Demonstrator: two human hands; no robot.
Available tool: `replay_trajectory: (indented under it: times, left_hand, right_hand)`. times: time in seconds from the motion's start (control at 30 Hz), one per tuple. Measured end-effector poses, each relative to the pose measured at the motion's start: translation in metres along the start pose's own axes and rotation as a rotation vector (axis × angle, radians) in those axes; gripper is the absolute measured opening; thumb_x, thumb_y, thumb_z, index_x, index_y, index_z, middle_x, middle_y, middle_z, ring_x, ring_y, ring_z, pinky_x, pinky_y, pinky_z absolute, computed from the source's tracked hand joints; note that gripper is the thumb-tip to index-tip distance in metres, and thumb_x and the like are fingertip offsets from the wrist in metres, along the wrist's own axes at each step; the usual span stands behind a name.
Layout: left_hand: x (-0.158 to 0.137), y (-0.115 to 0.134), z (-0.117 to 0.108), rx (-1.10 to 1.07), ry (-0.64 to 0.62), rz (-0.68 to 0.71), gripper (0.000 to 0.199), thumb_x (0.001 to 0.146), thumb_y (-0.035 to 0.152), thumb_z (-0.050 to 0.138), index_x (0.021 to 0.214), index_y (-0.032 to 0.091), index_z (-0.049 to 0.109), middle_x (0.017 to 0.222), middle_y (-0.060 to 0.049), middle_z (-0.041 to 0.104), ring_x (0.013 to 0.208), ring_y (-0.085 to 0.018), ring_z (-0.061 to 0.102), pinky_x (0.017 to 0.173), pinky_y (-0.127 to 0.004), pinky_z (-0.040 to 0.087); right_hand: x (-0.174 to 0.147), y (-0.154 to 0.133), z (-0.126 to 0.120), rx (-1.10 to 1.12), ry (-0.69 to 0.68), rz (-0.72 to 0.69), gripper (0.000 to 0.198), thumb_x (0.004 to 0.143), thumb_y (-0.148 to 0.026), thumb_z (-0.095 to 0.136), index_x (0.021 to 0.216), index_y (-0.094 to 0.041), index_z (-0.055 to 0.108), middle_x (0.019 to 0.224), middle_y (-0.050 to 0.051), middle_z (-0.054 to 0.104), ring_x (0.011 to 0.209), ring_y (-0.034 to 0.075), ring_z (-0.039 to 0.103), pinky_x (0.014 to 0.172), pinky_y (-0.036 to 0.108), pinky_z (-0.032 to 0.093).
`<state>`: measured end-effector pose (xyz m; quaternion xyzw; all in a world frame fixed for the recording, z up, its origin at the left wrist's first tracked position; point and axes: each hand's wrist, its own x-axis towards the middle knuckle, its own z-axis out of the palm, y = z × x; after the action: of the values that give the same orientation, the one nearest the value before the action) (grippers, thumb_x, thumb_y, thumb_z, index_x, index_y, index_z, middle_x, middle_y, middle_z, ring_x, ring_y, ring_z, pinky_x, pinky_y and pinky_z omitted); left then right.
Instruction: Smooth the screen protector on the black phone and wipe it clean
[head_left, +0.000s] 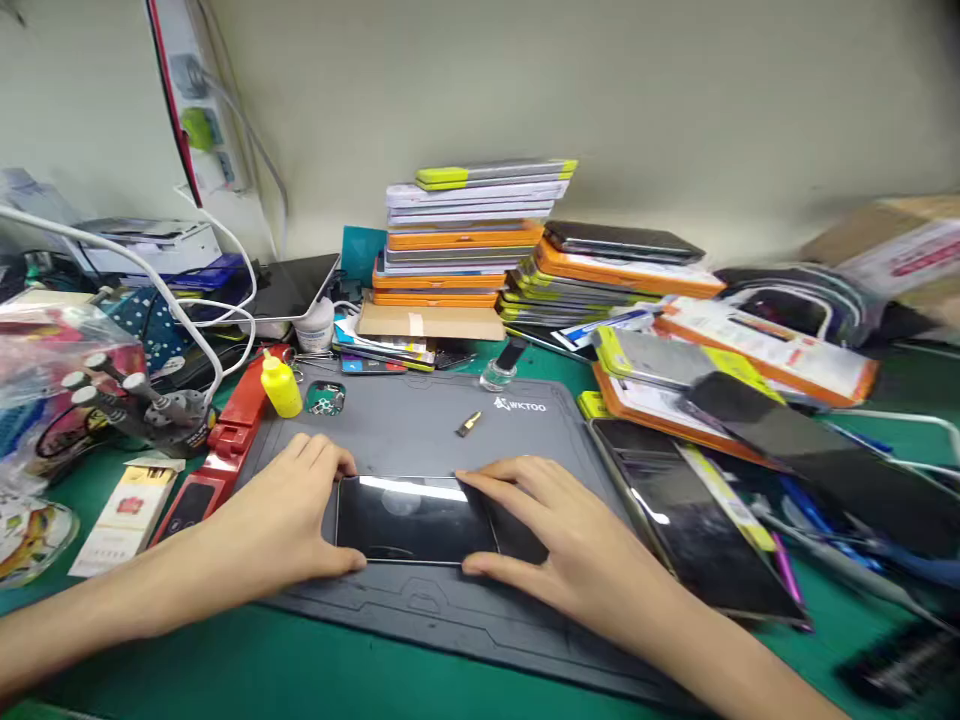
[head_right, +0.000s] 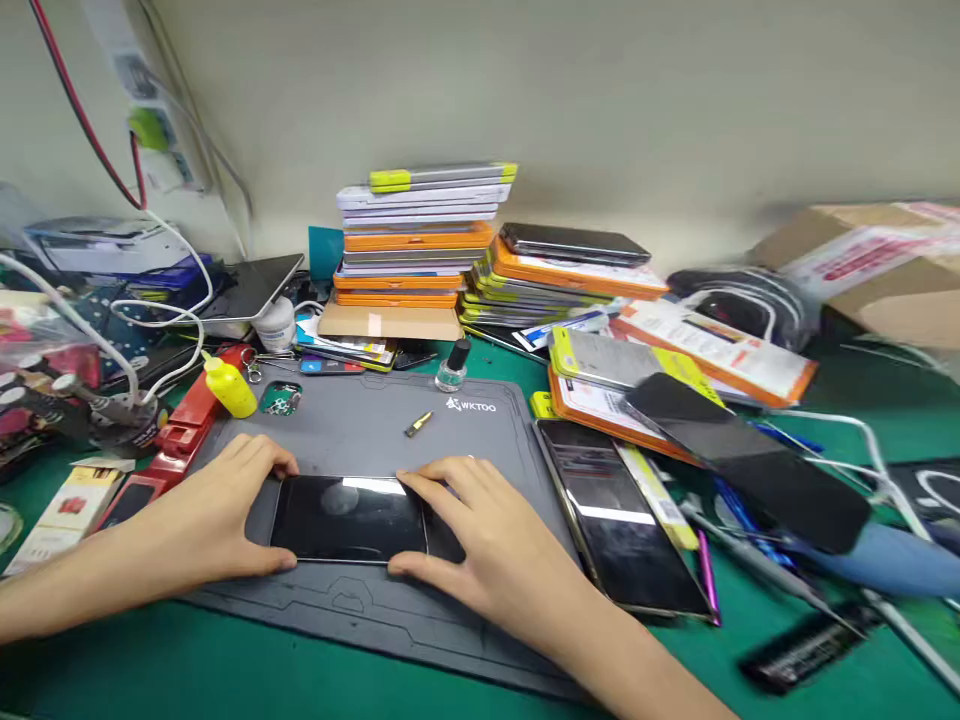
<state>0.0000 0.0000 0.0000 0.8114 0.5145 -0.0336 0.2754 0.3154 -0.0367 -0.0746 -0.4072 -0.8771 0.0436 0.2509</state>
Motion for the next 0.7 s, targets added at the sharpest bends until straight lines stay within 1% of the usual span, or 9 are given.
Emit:
replay_trajectory:
  times: [0.1,0.2,0.33,0.5,0.6,0.7]
  left_hand:
    - [0.008,0.004,-0.005,0.038,-0.06,-0.034,0.066,0.071,0.043,0.086,0.123,0.013,0.057,0.123,-0.01,0.052,0.118,-0.028,0.047,0.099,-0.043,0.041]
    - [0.012,0.007,-0.008,0.064,-0.103,-0.062,0.067,0.069,0.042,0.088,0.12,0.013,0.057,0.12,-0.01,0.052,0.115,-0.028,0.047,0.098,-0.043,0.042]
    - [0.013,0.012,-0.01,0.1,-0.124,-0.096,0.066,0.07,0.039,0.088,0.121,0.014,0.056,0.122,-0.009,0.051,0.116,-0.027,0.049,0.101,-0.043,0.042]
    - [0.012,0.016,-0.012,0.099,-0.132,-0.132,0.063,0.07,0.037,0.088,0.119,0.016,0.056,0.123,-0.007,0.05,0.114,-0.025,0.05,0.097,-0.041,0.044]
    - [0.011,0.017,-0.012,0.112,-0.145,-0.13,0.064,0.07,0.037,0.088,0.121,0.014,0.054,0.123,-0.009,0.049,0.115,-0.026,0.049,0.098,-0.042,0.043]
    - [0.01,0.016,-0.011,0.105,-0.132,-0.109,0.065,0.071,0.036,0.087,0.122,0.014,0.054,0.122,-0.009,0.05,0.117,-0.027,0.048,0.1,-0.044,0.042]
  right_hand:
    - [0.002,-0.001,0.001,0.02,0.004,0.012,0.059,0.103,-0.06,0.06,0.145,-0.02,0.049,0.125,0.007,0.057,0.112,0.019,0.052,0.094,0.034,0.05]
    - [0.003,-0.002,0.001,0.021,0.011,0.012,0.059,0.103,-0.06,0.06,0.144,-0.019,0.049,0.123,0.007,0.058,0.11,0.019,0.052,0.092,0.033,0.051]
    - [0.003,-0.003,0.0,0.008,0.013,0.01,0.06,0.104,-0.059,0.058,0.146,-0.017,0.049,0.122,0.008,0.058,0.109,0.019,0.052,0.092,0.033,0.051]
    - [0.002,-0.004,-0.001,-0.008,0.021,0.009,0.06,0.104,-0.059,0.059,0.144,-0.016,0.051,0.121,0.009,0.059,0.108,0.02,0.053,0.09,0.034,0.052]
    - [0.002,-0.005,-0.002,-0.009,0.019,0.006,0.06,0.104,-0.059,0.058,0.145,-0.016,0.05,0.121,0.01,0.059,0.108,0.021,0.053,0.09,0.035,0.053]
    - [0.003,-0.006,-0.002,-0.002,0.015,0.009,0.061,0.104,-0.059,0.058,0.146,-0.016,0.049,0.121,0.01,0.058,0.108,0.021,0.053,0.09,0.036,0.054]
